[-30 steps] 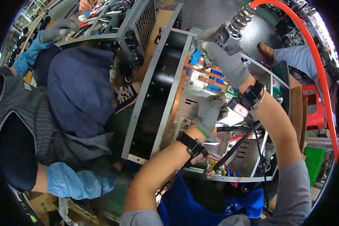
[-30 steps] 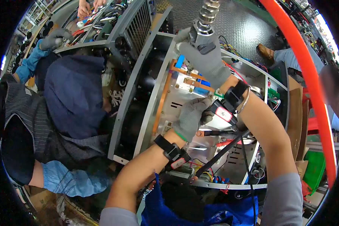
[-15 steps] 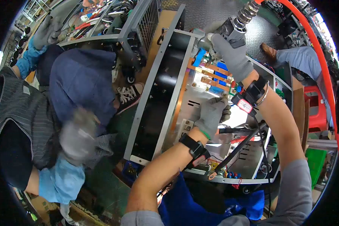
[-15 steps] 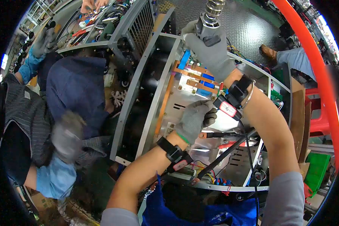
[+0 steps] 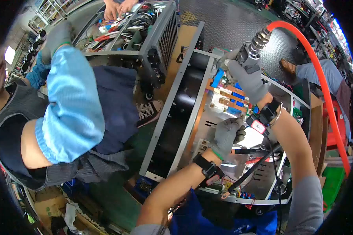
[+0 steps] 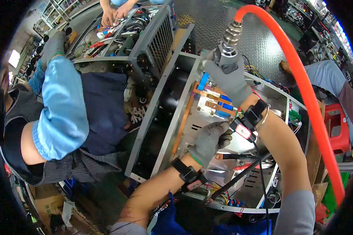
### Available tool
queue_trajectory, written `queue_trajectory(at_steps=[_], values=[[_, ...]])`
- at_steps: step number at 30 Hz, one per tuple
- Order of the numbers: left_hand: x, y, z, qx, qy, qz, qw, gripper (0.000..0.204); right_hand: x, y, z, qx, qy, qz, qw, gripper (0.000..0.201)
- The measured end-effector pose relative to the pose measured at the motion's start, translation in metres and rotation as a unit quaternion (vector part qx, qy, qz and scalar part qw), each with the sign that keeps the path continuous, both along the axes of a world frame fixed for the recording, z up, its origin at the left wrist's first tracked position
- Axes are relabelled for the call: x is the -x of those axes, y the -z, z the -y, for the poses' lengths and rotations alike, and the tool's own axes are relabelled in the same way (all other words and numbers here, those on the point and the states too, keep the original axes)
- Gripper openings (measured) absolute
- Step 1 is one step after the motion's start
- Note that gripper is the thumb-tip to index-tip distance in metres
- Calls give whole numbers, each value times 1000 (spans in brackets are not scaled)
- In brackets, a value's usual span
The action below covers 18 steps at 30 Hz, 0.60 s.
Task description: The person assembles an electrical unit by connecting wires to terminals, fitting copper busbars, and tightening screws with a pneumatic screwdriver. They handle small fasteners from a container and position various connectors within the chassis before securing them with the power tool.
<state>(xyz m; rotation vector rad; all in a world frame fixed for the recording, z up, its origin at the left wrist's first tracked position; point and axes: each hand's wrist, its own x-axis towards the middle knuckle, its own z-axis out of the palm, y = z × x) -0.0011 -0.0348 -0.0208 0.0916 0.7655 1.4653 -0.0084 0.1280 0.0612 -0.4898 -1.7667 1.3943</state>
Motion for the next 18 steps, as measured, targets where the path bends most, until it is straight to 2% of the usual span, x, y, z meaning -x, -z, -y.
queue_trajectory(at_steps=[3,4,5,9,11,13,14,16,18], values=[[0,-6,3,32,1,-5,999,14,0,-1,-4,25,18,37,999,10],[-1,-9,1,52,5,-10,999,14,1,2,-5,-25,6,34,999,6],[-2,-10,-1,71,10,-16,997,14,1,4,-7,-23,5,40,999,7],[-3,-4,-3,46,2,-10,999,15,0,-1,-6,-34,-23,63,997,16],[-4,1,-5,40,-11,-4,999,14,-3,-17,3,-33,-38,70,996,18],[-2,3,-5,27,-12,-3,1000,14,-19,-38,5,-88,-60,47,993,28],[-2,3,-6,25,-10,-15,1000,15,-32,-56,9,-141,-49,36,988,29],[5,3,-5,14,9,-41,999,18,-66,-94,21,-175,-45,4,984,32],[9,11,-7,-32,19,-34,999,19,-117,-131,39,-139,-61,-56,987,37]])
